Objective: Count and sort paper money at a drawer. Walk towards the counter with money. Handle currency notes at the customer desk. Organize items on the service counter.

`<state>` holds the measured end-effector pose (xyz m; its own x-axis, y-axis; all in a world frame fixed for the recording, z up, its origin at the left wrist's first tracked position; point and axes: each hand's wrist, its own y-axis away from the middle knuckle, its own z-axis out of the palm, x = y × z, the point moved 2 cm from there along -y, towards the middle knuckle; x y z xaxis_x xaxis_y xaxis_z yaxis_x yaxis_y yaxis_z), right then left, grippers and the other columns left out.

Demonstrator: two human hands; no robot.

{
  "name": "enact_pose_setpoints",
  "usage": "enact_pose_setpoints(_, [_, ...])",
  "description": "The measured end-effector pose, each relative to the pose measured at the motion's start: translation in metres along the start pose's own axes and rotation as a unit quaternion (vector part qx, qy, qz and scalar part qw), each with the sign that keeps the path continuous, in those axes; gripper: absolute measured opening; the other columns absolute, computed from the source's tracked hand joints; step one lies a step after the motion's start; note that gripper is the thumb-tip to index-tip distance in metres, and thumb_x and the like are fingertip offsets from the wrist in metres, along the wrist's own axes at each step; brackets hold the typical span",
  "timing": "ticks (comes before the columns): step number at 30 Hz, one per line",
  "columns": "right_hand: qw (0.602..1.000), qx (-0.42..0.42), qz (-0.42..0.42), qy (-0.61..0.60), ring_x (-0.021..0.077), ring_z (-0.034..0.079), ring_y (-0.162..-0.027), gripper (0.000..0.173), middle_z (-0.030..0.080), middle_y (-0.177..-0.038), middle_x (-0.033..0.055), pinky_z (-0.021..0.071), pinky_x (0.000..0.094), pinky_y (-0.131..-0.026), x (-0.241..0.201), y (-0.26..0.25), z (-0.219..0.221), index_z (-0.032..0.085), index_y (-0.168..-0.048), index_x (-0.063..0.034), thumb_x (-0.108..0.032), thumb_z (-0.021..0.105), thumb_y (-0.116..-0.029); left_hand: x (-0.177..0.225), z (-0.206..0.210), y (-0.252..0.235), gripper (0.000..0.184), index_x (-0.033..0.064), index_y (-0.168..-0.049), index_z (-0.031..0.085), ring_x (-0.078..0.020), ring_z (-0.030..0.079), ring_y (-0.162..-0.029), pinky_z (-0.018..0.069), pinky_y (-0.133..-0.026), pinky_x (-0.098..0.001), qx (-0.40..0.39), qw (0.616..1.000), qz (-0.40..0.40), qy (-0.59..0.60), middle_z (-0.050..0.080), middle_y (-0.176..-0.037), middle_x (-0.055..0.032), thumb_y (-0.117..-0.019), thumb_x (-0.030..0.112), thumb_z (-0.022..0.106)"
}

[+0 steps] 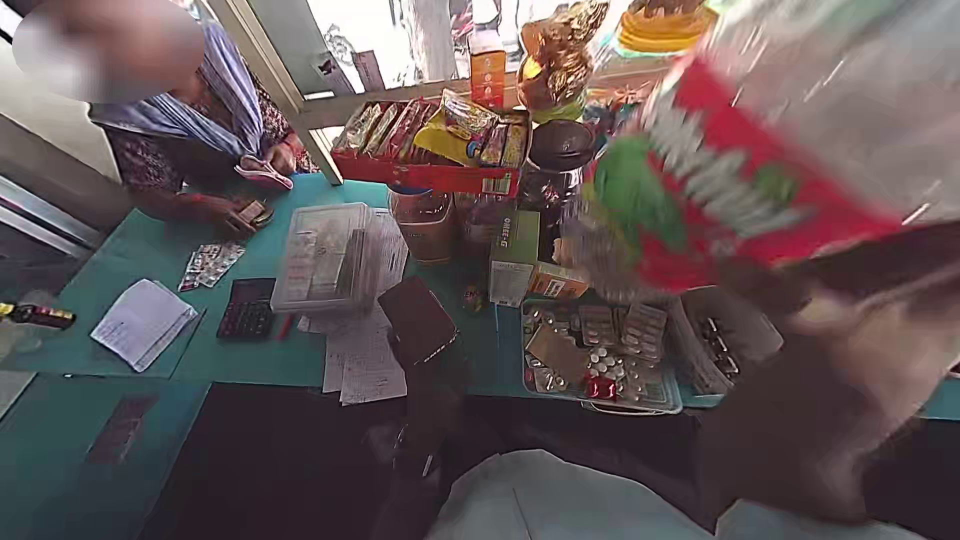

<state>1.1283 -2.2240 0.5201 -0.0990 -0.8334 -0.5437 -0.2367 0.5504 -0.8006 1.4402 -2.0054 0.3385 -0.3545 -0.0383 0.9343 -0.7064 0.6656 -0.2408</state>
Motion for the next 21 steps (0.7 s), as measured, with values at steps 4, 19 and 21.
enact_pose_setpoints(4, [0.994,0.091,0.058,0.004,0.031,0.05,-0.138,0.131,0.039,-0.154,0.0213,0.0487,0.0489,-0.112,0.001,0.05,-0.013,0.007,-0.158,0.0018,-0.031,0.095,-0.0672,-0.001,-0.008,-0.02,0.106,-0.0164,-0.146,0.031,-0.0181,0.061,-0.124,0.051,-0.107,-0.0322,-0.067,0.998,0.003,0.019,0.059,-0.135,-0.025,-0.0693,0.023,0.093])
enact_pose_setpoints(19, [0.892,-0.073,0.176,-0.41,-0.0084,0.066,-0.105,0.038,0.074,-0.115,-0.0179,0.0548,0.0155,-0.093,-0.098,0.159,0.067,0.071,-0.123,-0.0272,-0.028,0.081,-0.0857,0.068,-0.033,0.044,0.077,0.0251,-0.15,0.043,-0.0008,0.054,-0.131,0.0459,-0.111,-0.028,-0.413,0.832,-0.003,0.371,0.058,-0.143,0.014,-0.0854,0.049,0.078])
enact_pose_setpoints(21, [0.871,-0.128,0.209,-0.426,-0.0044,0.068,-0.102,0.042,0.076,-0.107,-0.0097,0.056,0.0171,-0.092,-0.106,0.171,0.068,0.072,-0.113,-0.0143,-0.021,0.089,-0.0756,0.067,-0.049,0.054,0.039,0.0259,-0.126,0.068,0.0064,0.064,-0.112,0.0503,-0.101,-0.0177,-0.398,0.804,-0.067,0.437,0.072,-0.119,0.0171,-0.0886,0.028,0.077])
